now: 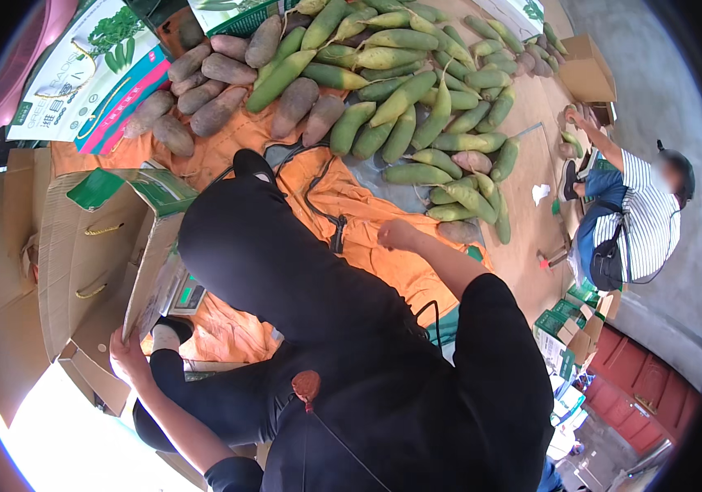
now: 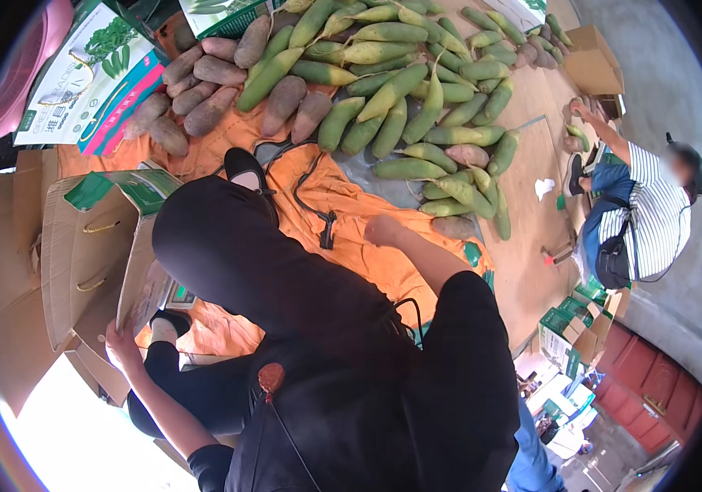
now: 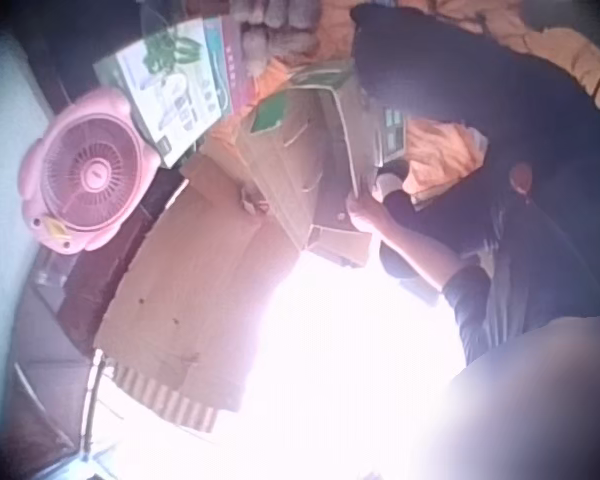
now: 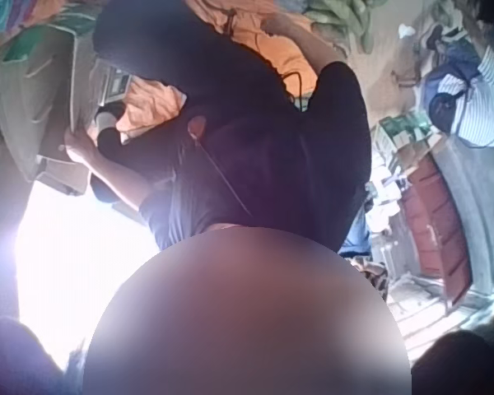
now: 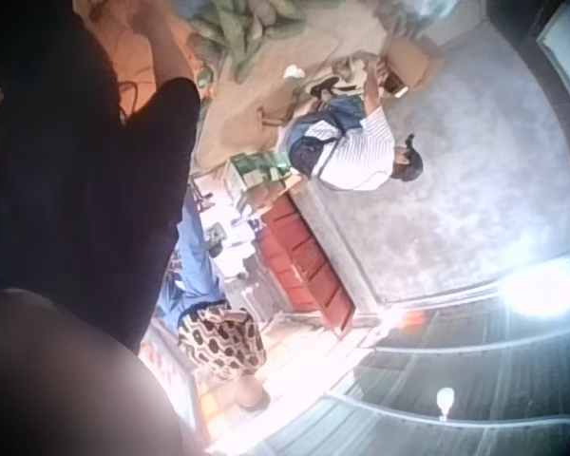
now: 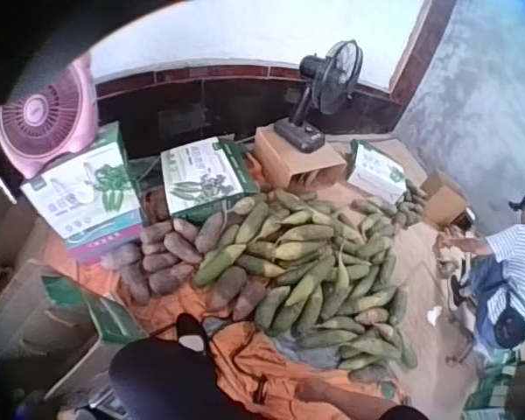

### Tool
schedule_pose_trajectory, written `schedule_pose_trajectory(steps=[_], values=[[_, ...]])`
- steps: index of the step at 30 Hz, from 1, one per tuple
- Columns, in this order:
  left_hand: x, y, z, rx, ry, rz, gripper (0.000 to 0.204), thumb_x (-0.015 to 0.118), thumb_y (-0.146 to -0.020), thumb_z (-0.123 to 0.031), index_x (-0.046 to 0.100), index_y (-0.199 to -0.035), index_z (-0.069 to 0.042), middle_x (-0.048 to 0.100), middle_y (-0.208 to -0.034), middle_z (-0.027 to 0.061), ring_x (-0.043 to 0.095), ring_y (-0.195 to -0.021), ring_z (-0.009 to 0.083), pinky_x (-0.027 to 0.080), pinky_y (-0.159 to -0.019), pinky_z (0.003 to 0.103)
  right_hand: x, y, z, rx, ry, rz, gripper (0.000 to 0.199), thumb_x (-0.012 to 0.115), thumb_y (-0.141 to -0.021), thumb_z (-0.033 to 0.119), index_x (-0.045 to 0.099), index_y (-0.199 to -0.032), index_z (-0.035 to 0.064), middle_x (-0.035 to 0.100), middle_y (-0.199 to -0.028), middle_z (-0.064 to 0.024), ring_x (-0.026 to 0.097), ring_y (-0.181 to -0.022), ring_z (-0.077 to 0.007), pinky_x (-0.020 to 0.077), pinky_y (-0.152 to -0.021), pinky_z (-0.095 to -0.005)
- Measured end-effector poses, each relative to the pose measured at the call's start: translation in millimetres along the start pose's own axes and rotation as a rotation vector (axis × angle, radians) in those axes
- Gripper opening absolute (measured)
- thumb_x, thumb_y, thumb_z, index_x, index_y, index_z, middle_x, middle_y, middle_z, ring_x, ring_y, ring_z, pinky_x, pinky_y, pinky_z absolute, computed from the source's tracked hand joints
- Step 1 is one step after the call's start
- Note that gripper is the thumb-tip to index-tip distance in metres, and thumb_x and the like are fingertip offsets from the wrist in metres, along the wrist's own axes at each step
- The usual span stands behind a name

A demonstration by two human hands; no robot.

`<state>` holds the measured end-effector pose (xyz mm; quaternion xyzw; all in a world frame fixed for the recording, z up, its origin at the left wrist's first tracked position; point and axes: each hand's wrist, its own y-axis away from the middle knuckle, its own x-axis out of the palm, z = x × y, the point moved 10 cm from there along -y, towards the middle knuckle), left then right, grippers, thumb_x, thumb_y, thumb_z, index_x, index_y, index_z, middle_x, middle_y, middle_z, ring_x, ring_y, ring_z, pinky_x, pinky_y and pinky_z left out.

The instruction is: Sorting and packing cucumbers into cardboard boxes and weighing them.

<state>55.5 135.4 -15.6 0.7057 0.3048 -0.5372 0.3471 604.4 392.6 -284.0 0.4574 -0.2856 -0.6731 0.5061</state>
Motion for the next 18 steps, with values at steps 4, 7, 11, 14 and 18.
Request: schedule_pose_trajectory(steps=[4, 7, 11, 14, 18], values=[[10, -3, -4, 0.027, 0.129, 0.007, 0.018, 0.064, -0.08, -0.013, 0.063, -0.093, 0.0, 0.062, -0.084, 0.0118, 0.06, -0.076, 0.0264, 0.046, -0.071, 0.034, 137, 40, -86, -0.124, -0.206, 0.75, 0.018, 0.052, -0.085, 0.019, 0.065, -0.086, 0.0074, 0.064, -0.084, -0.0079, 0.064, -0.077, -0.0221, 0.0502, -0.058, -0.0379], [-9, 7, 21, 0.002, 0.049, -0.04, 0.018, 0.064, -0.08, -0.012, 0.063, -0.093, 0.0, 0.062, -0.086, 0.012, 0.06, -0.077, 0.0266, 0.046, -0.072, 0.033, 126, 107, -25, 0.428, -0.396, 0.709, 0.018, 0.053, -0.088, 0.021, 0.06, -0.1, 0.0094, 0.06, -0.095, -0.0047, 0.06, -0.077, -0.0156, 0.0524, -0.064, -0.0402], [2, 1, -1, 0.053, 0.026, -0.033, 0.024, 0.064, -0.079, -0.01, 0.063, -0.102, -0.002, 0.063, -0.092, 0.0134, 0.061, -0.083, 0.0285, 0.047, -0.078, 0.036, 116, 134, -40, 0.478, -0.453, 0.563, 0.023, 0.051, -0.089, 0.027, 0.058, -0.106, 0.0122, 0.06, -0.1, -0.0008, 0.06, -0.091, -0.0153, 0.0528, -0.068, -0.0395], [-6, 6, -22, 0.123, 0.014, -0.076, 0.034, 0.065, -0.078, -0.009, 0.061, -0.112, -0.004, 0.063, -0.099, 0.0133, 0.06, -0.091, 0.0301, 0.047, -0.083, 0.04, 165, 79, -78, -0.382, -0.019, 0.487, 0.028, 0.052, -0.088, 0.031, 0.058, -0.111, 0.0143, 0.061, -0.106, -0.0005, 0.06, -0.092, -0.0161, 0.0523, -0.069, -0.0364], [-47, 28, -52, 0.305, -0.101, -0.308, 0.041, 0.064, -0.079, -0.006, 0.058, -0.12, -0.007, 0.062, -0.106, 0.0113, 0.058, -0.099, 0.032, 0.045, -0.087, 0.044, 130, 118, -24, 0.249, -0.558, 0.566, 0.034, 0.053, -0.087, 0.033, 0.058, -0.115, 0.0153, 0.06, -0.113, -0.0017, 0.059, -0.097, -0.0176, 0.0522, -0.071, -0.0352]])
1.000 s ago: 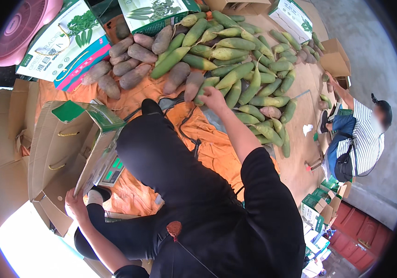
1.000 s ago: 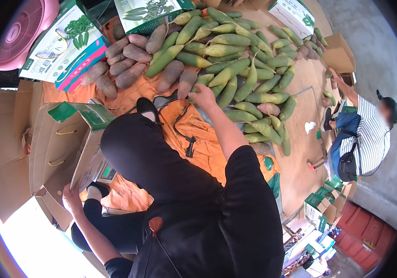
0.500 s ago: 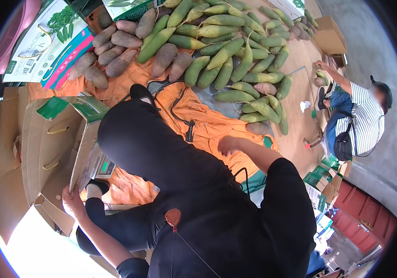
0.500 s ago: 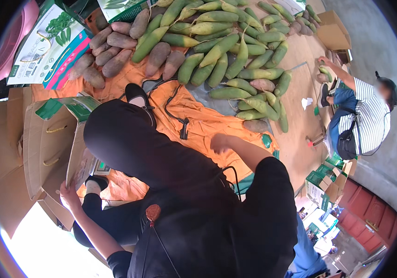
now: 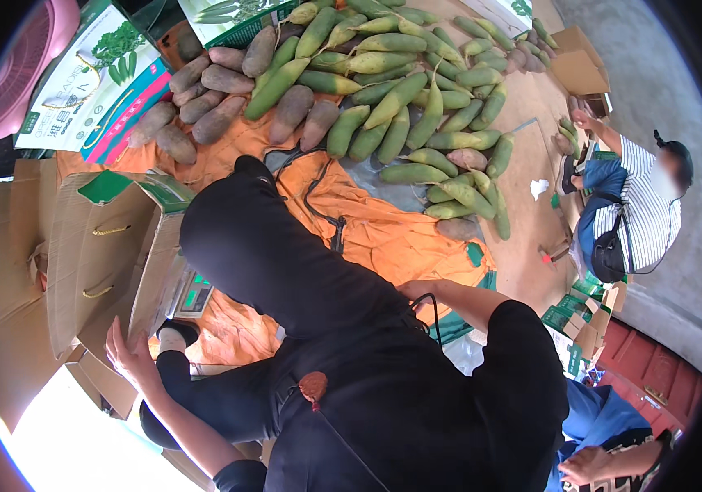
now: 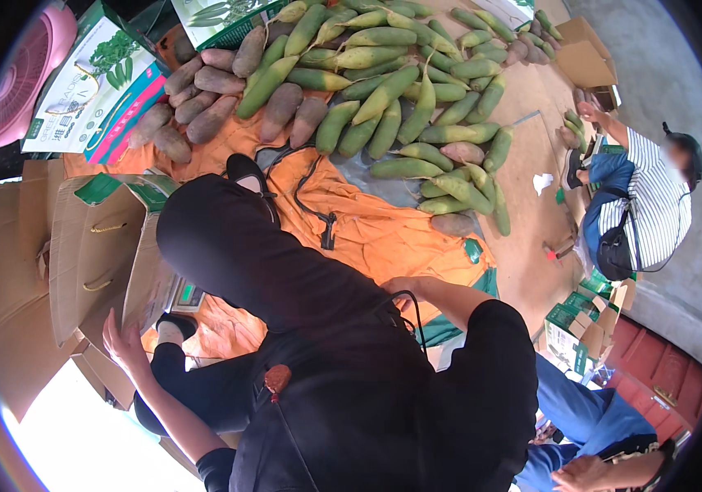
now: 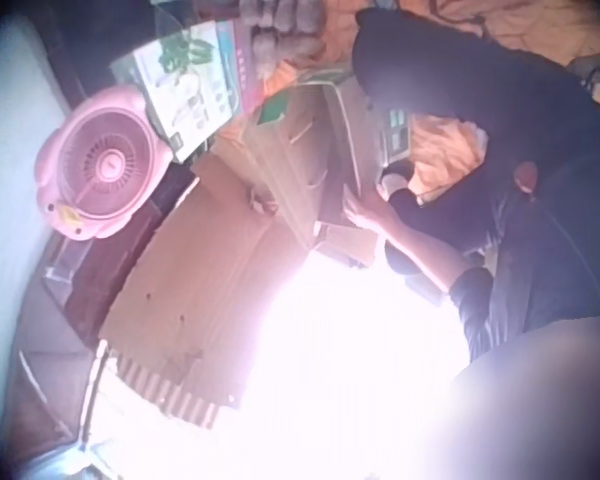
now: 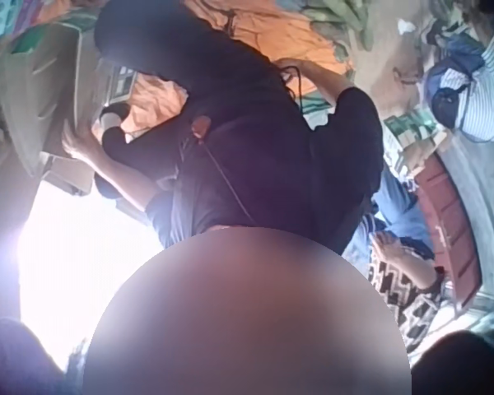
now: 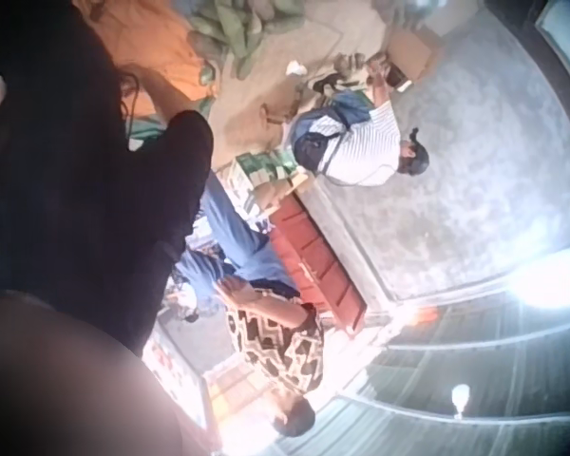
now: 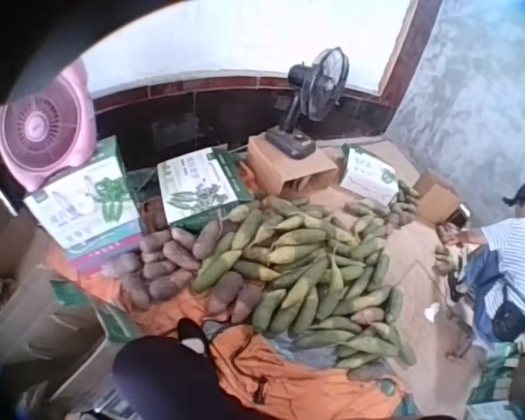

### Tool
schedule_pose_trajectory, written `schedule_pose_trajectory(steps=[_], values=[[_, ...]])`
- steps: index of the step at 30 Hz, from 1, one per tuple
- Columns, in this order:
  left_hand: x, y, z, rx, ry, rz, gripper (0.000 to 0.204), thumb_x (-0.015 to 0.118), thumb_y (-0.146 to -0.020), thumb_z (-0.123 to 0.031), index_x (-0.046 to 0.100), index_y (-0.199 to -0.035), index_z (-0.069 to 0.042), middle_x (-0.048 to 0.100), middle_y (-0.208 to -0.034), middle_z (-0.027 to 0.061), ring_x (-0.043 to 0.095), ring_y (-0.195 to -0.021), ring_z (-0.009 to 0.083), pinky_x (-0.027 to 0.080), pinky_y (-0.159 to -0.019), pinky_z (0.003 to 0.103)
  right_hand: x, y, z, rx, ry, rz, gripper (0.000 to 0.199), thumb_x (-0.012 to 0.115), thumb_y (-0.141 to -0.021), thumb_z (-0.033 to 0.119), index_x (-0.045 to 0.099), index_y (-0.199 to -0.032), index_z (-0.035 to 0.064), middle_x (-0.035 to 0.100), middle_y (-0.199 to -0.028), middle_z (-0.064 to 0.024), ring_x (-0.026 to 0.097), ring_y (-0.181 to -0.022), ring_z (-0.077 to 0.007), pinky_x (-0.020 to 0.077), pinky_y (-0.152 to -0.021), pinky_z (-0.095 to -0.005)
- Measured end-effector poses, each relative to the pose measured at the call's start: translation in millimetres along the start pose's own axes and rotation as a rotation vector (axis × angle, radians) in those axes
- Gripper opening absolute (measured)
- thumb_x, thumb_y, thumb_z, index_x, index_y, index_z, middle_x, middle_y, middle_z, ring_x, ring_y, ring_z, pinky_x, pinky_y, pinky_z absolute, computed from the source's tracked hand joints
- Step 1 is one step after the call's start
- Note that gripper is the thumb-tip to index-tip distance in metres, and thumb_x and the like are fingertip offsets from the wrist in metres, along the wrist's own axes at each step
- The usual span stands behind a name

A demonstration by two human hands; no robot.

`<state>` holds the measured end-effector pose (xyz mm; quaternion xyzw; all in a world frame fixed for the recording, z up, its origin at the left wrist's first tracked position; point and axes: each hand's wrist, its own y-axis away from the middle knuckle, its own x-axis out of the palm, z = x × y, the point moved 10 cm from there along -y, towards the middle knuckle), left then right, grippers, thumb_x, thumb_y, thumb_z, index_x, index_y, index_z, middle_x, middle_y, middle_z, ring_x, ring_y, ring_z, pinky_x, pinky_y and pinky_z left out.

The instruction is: Sorting and packing cucumbers into cardboard boxes and weighing them.

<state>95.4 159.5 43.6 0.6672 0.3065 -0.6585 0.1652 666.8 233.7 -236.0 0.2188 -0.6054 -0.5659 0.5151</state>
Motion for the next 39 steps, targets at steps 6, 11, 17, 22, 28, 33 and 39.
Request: schedule_pose_trajectory(steps=[6, 11, 17, 22, 28, 33, 39], values=[[-46, 27, -5, -0.308, 0.425, 0.067, 0.033, 0.061, -0.081, -0.002, 0.061, -0.114, -0.003, 0.062, -0.104, 0.0114, 0.06, -0.095, 0.0245, 0.048, -0.084, 0.037, -1, 4, -7, -0.106, 0.005, -0.062, 0.043, 0.059, -0.085, 0.03, 0.053, -0.125, 0.0153, 0.056, -0.12, -0.0064, 0.053, -0.113, -0.0218, 0.0536, -0.08, -0.0432], [-60, 154, -50, -0.507, 1.226, 1.054, 0.02, 0.056, -0.086, -0.003, 0.061, -0.104, 0.003, 0.06, -0.091, 0.0117, 0.059, -0.087, 0.018, 0.048, -0.078, 0.03, 22, 63, 9, 0.152, -0.18, -0.11, 0.018, 0.053, -0.085, 0.012, 0.063, -0.099, 0.0066, 0.066, -0.085, -0.0083, 0.066, -0.073, -0.0259, 0.0532, -0.057, -0.0394], [-43, 183, -30, -0.678, 1.201, 1.106, 0.014, 0.056, -0.086, -0.003, 0.063, -0.096, 0.004, 0.06, -0.082, 0.0114, 0.06, -0.083, 0.0155, 0.049, -0.076, 0.029, 22, 38, -52, 0.385, -0.234, -0.036, 0.027, 0.058, -0.085, 0.012, 0.06, -0.111, 0.015, 0.065, -0.094, -0.0044, 0.065, -0.081, -0.025, 0.0555, -0.067, -0.0451], [-42, 183, -18, -0.679, 1.167, 1.031, 0.015, 0.056, -0.087, -0.003, 0.062, -0.097, 0.004, 0.06, -0.083, 0.0115, 0.06, -0.084, 0.0156, 0.049, -0.076, 0.029, 34, 35, -54, 0.378, -0.045, 0.092, 0.038, 0.071, -0.08, 0.019, 0.06, -0.117, 0.0169, 0.061, -0.113, -0.0026, 0.061, -0.099, -0.023, 0.0559, -0.074, -0.0452], [-31, 172, -5, -0.661, 1.142, 0.94, 0.015, 0.056, -0.087, -0.003, 0.062, -0.098, 0.004, 0.06, -0.085, 0.0117, 0.06, -0.085, 0.0159, 0.049, -0.077, 0.029, 37, -6, -75, -0.086, 0.131, 0.253, 0.048, 0.072, -0.077, 0.009, 0.056, -0.122, 0.0124, 0.063, -0.11, -0.0077, 0.062, -0.092, -0.0268, 0.0559, -0.073, -0.0425], [-35, 163, 9, -0.668, 1.093, 0.832, 0.016, 0.055, -0.087, -0.003, 0.062, -0.099, 0.004, 0.06, -0.086, 0.0118, 0.06, -0.086, 0.016, 0.049, -0.077, 0.029, 47, 10, -62, 0.258, -0.005, 0.222, 0.037, 0.066, -0.082, 0.011, 0.057, -0.118, 0.0131, 0.065, -0.104, -0.01, 0.064, -0.083, -0.0265, 0.0561, -0.065, -0.0412], [-38, 163, 18, -0.697, 1.049, 0.752, 0.017, 0.055, -0.087, -0.004, 0.062, -0.1, 0.004, 0.06, -0.087, 0.0119, 0.06, -0.086, 0.0163, 0.049, -0.078, 0.029, 54, -4, -104, 0.404, -0.163, 0.369, 0.029, 0.063, -0.086, 0.013, 0.059, -0.114, 0.013, 0.067, -0.097, -0.0102, 0.066, -0.076, -0.0259, 0.0563, -0.06, -0.0419]])
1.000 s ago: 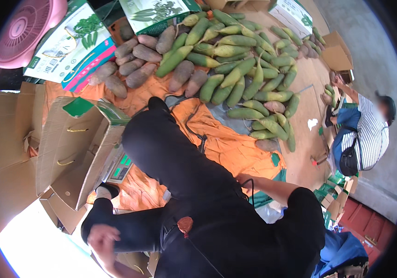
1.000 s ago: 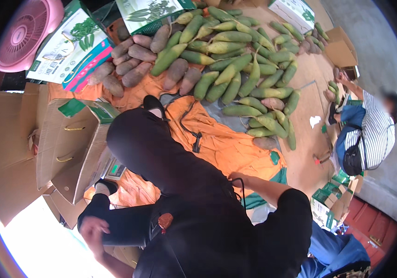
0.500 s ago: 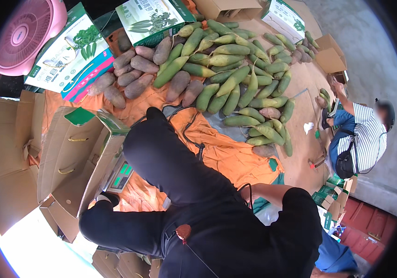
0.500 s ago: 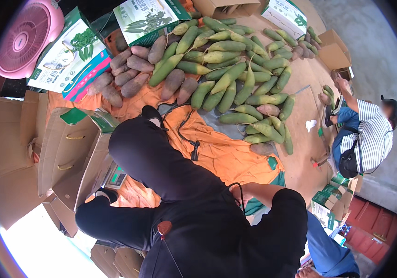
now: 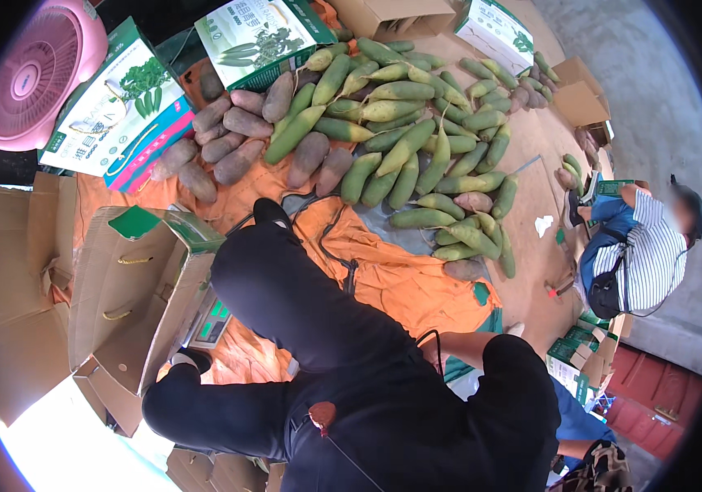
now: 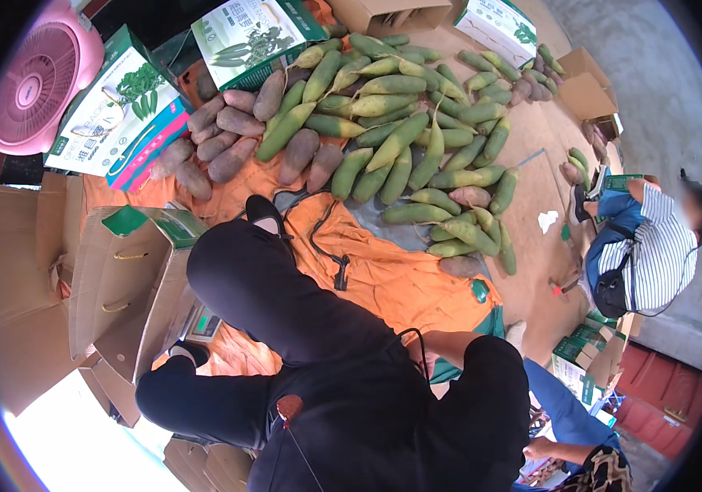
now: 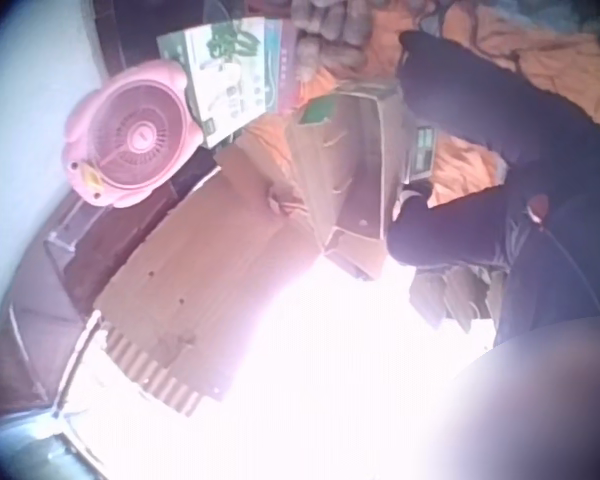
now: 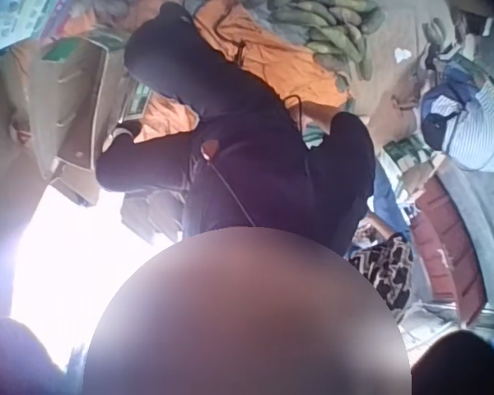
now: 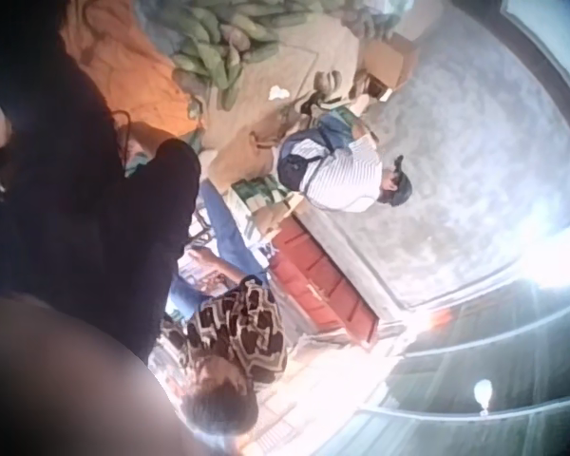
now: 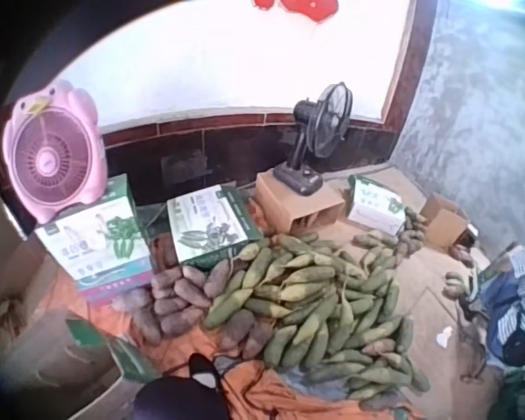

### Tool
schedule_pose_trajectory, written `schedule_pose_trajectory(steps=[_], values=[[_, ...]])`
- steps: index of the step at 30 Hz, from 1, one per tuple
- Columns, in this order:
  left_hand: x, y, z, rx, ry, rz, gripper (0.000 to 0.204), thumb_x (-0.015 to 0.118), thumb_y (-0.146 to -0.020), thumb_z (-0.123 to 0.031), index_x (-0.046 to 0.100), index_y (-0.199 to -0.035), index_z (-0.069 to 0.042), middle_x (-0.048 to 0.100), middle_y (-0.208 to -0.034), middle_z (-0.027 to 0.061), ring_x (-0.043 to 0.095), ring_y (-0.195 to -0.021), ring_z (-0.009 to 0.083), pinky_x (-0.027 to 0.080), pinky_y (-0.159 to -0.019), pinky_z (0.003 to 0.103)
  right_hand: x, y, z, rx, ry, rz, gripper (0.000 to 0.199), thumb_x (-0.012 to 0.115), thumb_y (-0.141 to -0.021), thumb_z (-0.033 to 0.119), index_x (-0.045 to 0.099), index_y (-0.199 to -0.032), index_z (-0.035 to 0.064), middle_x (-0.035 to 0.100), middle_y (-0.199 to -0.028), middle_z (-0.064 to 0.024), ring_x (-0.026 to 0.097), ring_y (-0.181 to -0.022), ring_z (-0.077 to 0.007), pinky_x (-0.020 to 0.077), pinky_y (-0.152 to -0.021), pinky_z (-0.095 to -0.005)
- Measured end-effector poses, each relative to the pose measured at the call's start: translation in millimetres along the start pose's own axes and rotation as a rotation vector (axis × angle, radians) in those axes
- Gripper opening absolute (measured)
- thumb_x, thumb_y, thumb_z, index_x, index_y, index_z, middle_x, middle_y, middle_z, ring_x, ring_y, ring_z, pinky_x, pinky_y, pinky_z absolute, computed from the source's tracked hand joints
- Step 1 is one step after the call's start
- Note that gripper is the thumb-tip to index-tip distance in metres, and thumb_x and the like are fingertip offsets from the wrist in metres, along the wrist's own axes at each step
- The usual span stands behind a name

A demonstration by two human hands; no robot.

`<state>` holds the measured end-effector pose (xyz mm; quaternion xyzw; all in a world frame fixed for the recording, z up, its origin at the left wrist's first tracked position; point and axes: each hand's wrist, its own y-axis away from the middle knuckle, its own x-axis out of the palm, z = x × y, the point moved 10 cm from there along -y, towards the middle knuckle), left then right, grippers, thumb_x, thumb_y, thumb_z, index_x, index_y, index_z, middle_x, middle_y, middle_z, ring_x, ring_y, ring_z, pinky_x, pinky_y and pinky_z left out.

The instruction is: Sorting and packing cucumbers into cardboard boxes and weighing them.

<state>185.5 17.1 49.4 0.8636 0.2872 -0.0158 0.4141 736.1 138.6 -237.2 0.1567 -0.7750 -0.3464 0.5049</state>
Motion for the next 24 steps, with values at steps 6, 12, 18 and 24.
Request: schedule_pose_trajectory(steps=[6, 12, 18, 24], values=[[-21, 15, 3, 0.013, -0.017, -0.144, 0.017, 0.055, -0.087, -0.004, 0.062, -0.101, 0.004, 0.06, -0.088, 0.012, 0.06, -0.087, 0.0165, 0.049, -0.078, 0.029, 97, 199, -366, -0.322, 0.861, -0.949, 0.024, 0.062, -0.085, 0.035, 0.063, -0.101, 0.017, 0.069, -0.089, -0.0043, 0.068, -0.076, -0.0241, 0.0531, -0.061, -0.0385], [-37, 27, 13, -0.01, -0.025, -0.256, 0.018, 0.055, -0.087, -0.004, 0.061, -0.102, 0.004, 0.061, -0.09, 0.0121, 0.06, -0.088, 0.0167, 0.049, -0.079, 0.029, 56, 190, -405, -0.304, 0.849, -0.826, 0.027, 0.062, -0.086, 0.034, 0.063, -0.105, 0.0154, 0.069, -0.091, -0.0059, 0.068, -0.079, -0.0245, 0.0537, -0.066, -0.0365], [-57, 41, 12, 0.002, -0.058, -0.369, 0.019, 0.055, -0.087, -0.004, 0.061, -0.103, 0.004, 0.061, -0.091, 0.0122, 0.06, -0.089, 0.0169, 0.048, -0.079, 0.029, -16, 243, -384, -0.42, 0.507, -1.022, 0.027, 0.056, -0.094, 0.027, 0.063, -0.104, 0.0037, 0.068, -0.094, -0.0076, 0.065, -0.085, -0.0144, 0.0522, -0.077, -0.0288], [-72, 44, 6, 0.013, -0.109, -0.487, 0.02, 0.055, -0.087, -0.004, 0.061, -0.104, 0.004, 0.061, -0.092, 0.0123, 0.06, -0.09, 0.0171, 0.048, -0.08, 0.029, -48, 83, 83, -0.008, 0.388, -0.182, 0.036, 0.059, -0.085, 0.025, 0.06, -0.117, 0.0092, 0.066, -0.109, -0.0097, 0.066, -0.092, -0.0233, 0.0532, -0.077, -0.0357]])
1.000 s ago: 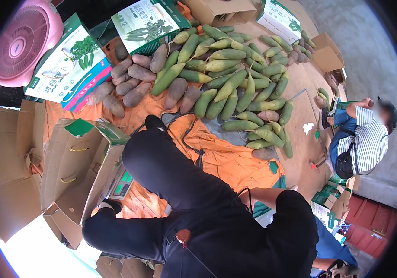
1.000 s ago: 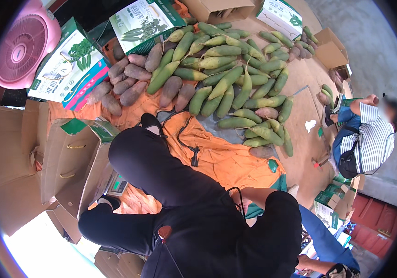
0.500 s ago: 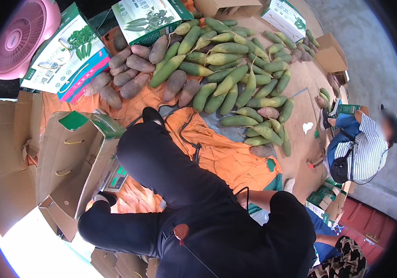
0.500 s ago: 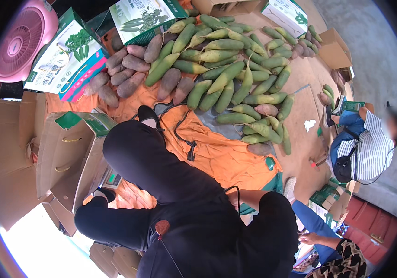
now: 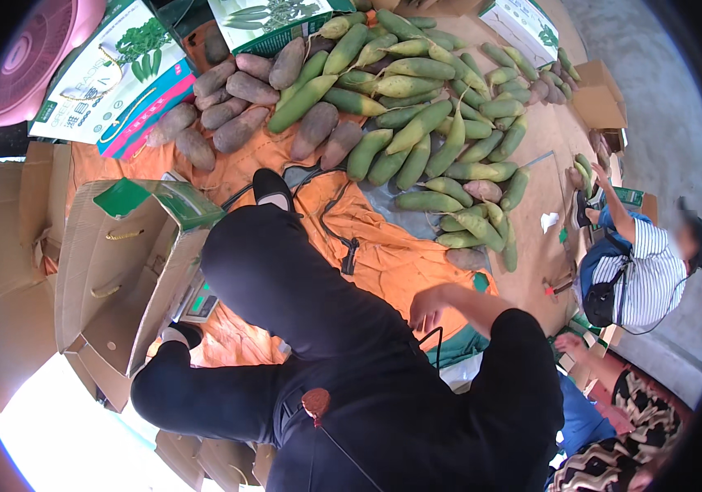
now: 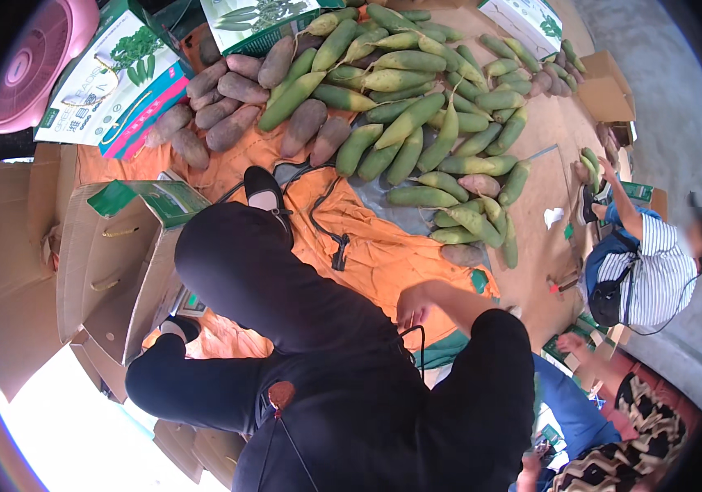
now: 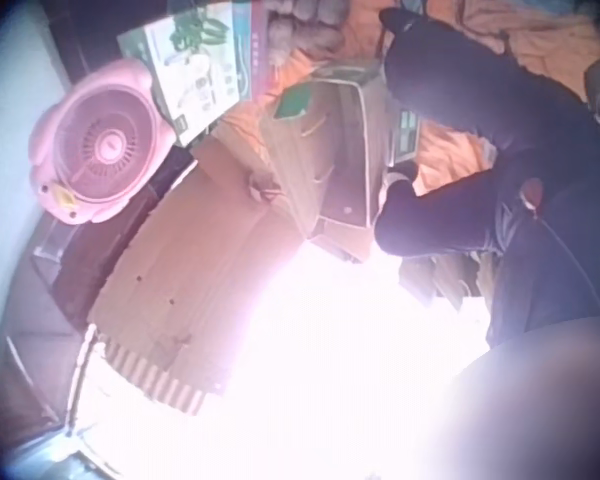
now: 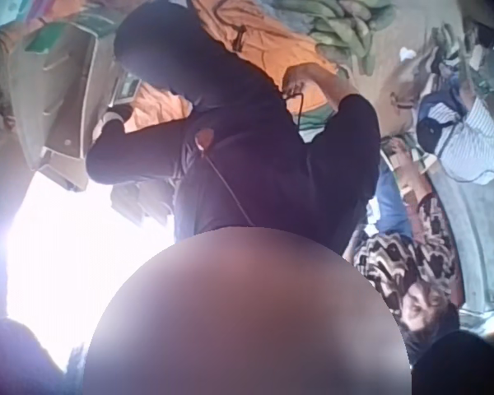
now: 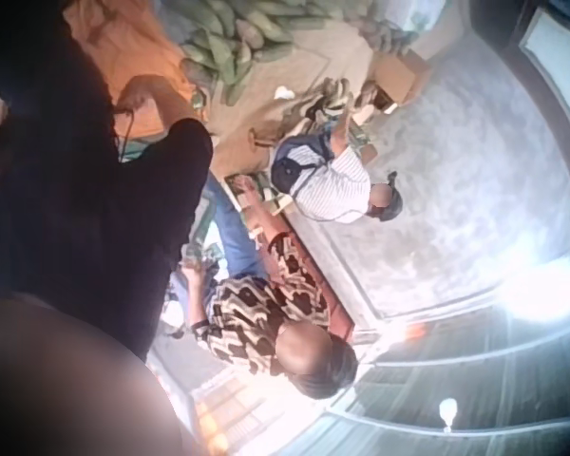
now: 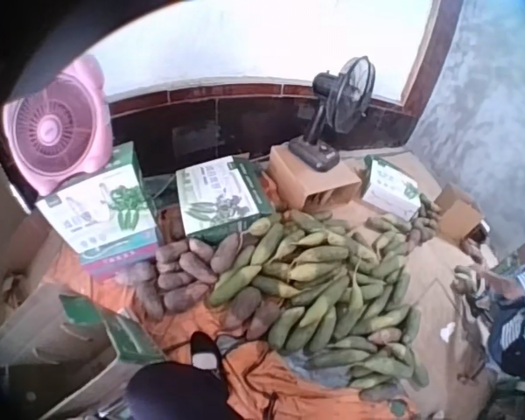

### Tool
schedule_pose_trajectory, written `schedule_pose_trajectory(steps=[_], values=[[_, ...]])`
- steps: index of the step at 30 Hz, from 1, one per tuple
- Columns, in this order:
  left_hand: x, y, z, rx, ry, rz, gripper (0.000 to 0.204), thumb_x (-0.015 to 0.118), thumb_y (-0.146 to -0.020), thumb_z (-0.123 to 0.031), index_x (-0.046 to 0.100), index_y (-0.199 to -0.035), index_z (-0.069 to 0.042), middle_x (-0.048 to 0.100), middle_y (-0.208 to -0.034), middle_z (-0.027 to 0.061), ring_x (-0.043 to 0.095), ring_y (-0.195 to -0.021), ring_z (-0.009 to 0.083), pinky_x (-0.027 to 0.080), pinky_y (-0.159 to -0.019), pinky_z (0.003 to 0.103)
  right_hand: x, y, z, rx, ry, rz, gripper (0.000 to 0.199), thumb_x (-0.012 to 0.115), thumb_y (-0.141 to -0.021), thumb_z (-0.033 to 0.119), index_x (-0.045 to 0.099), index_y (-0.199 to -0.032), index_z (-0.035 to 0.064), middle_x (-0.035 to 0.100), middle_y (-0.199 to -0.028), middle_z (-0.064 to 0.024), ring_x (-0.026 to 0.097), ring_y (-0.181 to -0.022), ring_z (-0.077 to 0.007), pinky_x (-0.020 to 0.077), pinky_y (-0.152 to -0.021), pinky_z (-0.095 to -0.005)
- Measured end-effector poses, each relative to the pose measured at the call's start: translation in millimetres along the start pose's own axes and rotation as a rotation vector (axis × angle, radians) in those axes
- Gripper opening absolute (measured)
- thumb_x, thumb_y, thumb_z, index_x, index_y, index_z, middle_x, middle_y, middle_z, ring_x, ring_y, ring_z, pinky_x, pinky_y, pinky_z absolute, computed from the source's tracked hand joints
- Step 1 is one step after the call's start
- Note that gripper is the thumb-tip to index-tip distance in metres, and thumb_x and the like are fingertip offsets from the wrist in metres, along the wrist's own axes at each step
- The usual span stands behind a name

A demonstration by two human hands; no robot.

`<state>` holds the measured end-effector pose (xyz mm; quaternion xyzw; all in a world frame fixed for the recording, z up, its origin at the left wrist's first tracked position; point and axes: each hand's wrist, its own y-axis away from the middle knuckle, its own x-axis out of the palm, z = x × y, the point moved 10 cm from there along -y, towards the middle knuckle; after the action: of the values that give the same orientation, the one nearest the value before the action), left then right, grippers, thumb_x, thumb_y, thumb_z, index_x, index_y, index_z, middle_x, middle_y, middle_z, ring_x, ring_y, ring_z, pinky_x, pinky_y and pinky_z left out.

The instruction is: Sorting and packing cucumbers into cardboard boxes and weighing them.

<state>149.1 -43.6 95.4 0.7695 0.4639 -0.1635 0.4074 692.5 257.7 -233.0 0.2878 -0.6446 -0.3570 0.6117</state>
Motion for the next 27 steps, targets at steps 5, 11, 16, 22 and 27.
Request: schedule_pose_trajectory(steps=[5, 11, 16, 22, 27], values=[[-7, -17, -2, 0.013, 0.005, -0.083, 0.02, 0.055, -0.087, -0.004, 0.061, -0.105, 0.004, 0.061, -0.094, 0.0124, 0.06, -0.09, 0.0173, 0.048, -0.08, 0.029, -162, 116, 123, -0.539, 0.568, -1.053, 0.018, 0.051, -0.082, 0.019, 0.064, -0.076, 0.0077, 0.066, -0.075, -0.0129, 0.063, -0.067, -0.0271, 0.051, -0.062, -0.0392], [-6, -34, -18, 0.064, -0.009, -0.203, 0.021, 0.054, -0.087, -0.004, 0.06, -0.106, 0.004, 0.061, -0.095, 0.0125, 0.06, -0.091, 0.0175, 0.048, -0.081, 0.029, -247, 224, 206, -0.142, 0.81, -1.801, 0.024, 0.055, -0.078, 0.01, 0.061, -0.101, 0.0124, 0.056, -0.104, -0.0057, 0.052, -0.104, -0.0268, 0.0461, -0.08, -0.0405], [-5, -44, -31, 0.098, -0.013, -0.308, 0.022, 0.054, -0.088, -0.004, 0.06, -0.107, 0.003, 0.061, -0.096, 0.0126, 0.06, -0.092, 0.0177, 0.048, -0.081, 0.029, -280, 214, 236, 0.037, 1.166, -1.832, 0.025, 0.055, -0.083, 0.016, 0.06, -0.107, 0.0146, 0.056, -0.109, -0.0011, 0.048, -0.111, -0.0205, 0.0371, -0.093, -0.0458], [-9, -49, -38, 0.128, -0.015, -0.444, 0.023, 0.054, -0.088, -0.004, 0.06, -0.108, 0.003, 0.062, -0.097, 0.0128, 0.06, -0.093, 0.0179, 0.048, -0.082, 0.029, -303, 174, 225, 0.253, 1.314, -1.606, 0.023, 0.051, -0.086, 0.022, 0.064, -0.105, 0.0184, 0.058, -0.104, 0.0043, 0.048, -0.109, -0.0172, 0.0362, -0.092, -0.0444], [-12, -57, -39, 0.156, -0.008, -0.518, 0.023, 0.054, -0.088, -0.004, 0.06, -0.109, 0.003, 0.062, -0.098, 0.0129, 0.06, -0.094, 0.0181, 0.048, -0.082, 0.029, -301, 179, 221, 0.22, 1.312, -1.575, 0.022, 0.051, -0.086, 0.021, 0.065, -0.103, 0.0195, 0.059, -0.099, 0.0039, 0.049, -0.106, -0.0164, 0.0376, -0.086, -0.0413]])
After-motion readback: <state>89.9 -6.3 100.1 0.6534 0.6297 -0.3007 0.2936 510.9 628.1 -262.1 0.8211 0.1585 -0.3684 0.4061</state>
